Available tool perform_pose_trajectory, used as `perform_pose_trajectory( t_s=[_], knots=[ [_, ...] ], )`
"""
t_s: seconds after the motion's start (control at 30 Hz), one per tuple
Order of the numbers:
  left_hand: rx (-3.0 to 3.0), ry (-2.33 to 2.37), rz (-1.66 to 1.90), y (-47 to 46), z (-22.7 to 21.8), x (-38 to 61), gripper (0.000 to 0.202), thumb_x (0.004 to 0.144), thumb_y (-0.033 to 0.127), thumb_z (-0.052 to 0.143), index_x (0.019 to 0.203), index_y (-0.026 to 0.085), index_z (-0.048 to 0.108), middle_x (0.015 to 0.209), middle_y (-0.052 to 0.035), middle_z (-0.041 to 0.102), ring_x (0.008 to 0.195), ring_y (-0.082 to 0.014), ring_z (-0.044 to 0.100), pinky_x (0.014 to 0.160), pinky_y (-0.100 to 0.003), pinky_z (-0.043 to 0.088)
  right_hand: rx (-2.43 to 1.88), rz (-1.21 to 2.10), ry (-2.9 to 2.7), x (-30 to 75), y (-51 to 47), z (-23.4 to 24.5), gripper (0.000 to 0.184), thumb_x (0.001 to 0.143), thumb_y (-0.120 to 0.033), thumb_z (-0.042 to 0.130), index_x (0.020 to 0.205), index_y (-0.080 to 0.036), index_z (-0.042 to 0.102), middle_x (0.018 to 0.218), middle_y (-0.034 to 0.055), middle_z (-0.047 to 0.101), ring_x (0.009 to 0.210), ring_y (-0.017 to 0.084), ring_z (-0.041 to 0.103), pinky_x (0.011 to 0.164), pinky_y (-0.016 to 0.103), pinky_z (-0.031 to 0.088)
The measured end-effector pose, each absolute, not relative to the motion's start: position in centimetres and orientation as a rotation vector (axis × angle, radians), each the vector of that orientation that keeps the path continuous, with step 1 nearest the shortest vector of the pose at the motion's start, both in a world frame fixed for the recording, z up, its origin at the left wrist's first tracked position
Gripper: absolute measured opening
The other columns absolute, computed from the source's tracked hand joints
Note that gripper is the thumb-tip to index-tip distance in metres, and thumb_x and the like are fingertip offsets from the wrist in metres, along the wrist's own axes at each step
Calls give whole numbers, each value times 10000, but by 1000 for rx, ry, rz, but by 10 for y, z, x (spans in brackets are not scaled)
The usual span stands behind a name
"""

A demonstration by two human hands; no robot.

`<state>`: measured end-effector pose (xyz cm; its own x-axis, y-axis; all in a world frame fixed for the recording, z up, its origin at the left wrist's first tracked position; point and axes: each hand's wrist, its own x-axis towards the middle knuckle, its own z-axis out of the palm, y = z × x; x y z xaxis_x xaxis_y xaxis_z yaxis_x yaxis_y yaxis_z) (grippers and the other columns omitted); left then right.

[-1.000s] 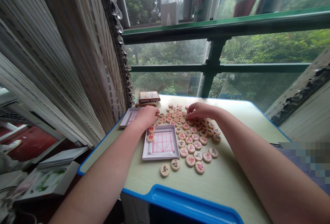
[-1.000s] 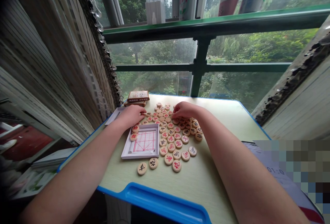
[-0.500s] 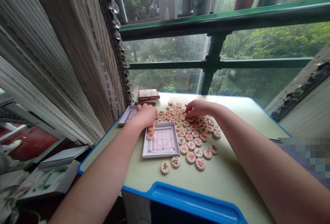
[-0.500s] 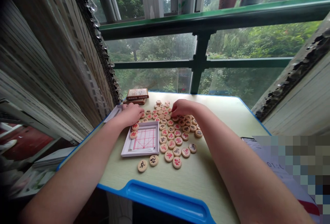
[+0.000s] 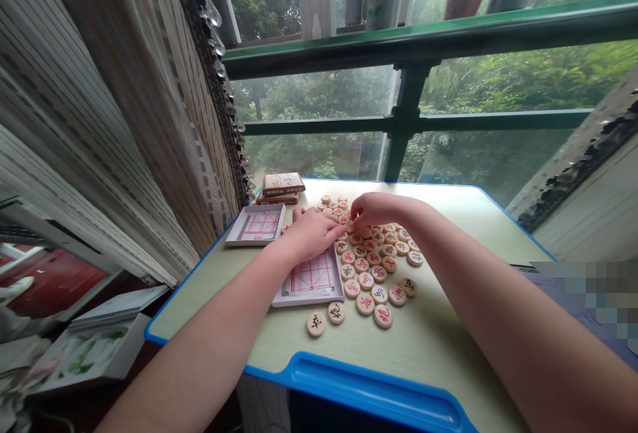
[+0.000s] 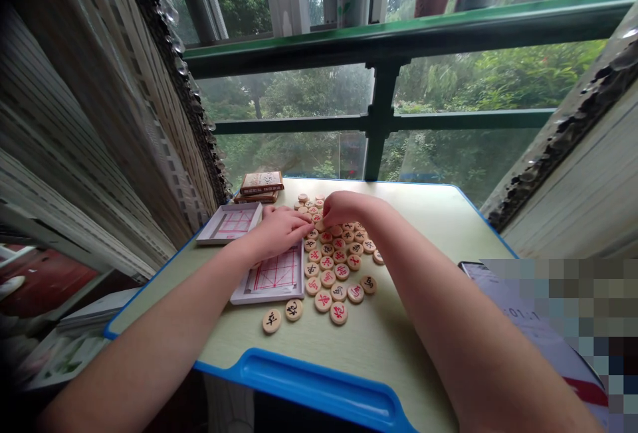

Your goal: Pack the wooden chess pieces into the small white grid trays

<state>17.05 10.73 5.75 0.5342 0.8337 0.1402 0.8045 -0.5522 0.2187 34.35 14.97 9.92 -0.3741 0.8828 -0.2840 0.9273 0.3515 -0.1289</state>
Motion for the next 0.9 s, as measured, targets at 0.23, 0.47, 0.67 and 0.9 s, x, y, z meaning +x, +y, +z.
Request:
perform_pose_trajectory(
  t_s=[0.23, 0.47, 0.67, 0.9],
  knots=[
    [2695, 1512, 323, 110, 57, 165, 382, 925, 368, 362, 877, 205, 705, 1038, -70, 701, 1006, -252, 546, 855, -441, 272, 1599, -398, 2435, 334, 146, 96, 353, 696, -406, 668, 967, -185, 720, 871, 42, 711, 748, 186, 613, 604, 255, 409],
    [2689, 1423, 254, 111, 58, 161, 411, 926, 452, 338, 942, 321, 727, 1216, 23, 648, 1120, -266, 475, 938, -457, 225, 1591, -441, 2521, 341, 154, 87, 341, 686, -326, 658, 998, -189, 672, 930, 44, 685, 769, 180, 595, 585, 243, 395],
    [2708, 1442, 171, 108, 62, 160, 416, 914, 482, 345, 994, 333, 726, 1158, -19, 667, 1097, -270, 496, 927, -431, 261, 1600, -489, 2510, 349, 150, 101, 354, 681, -267, 658, 1034, -238, 665, 961, 18, 674, 786, 174, 603, 608, 243, 407],
    [2721, 1451, 149, 108, 61, 160, 400, 908, 485, 367, 965, 333, 732, 1131, -21, 672, 1124, -272, 479, 918, -408, 275, 1531, -422, 2287, 349, 140, 113, 416, 632, -271, 719, 1046, -235, 696, 974, 31, 696, 793, 196, 625, 608, 250, 422]
  ],
)
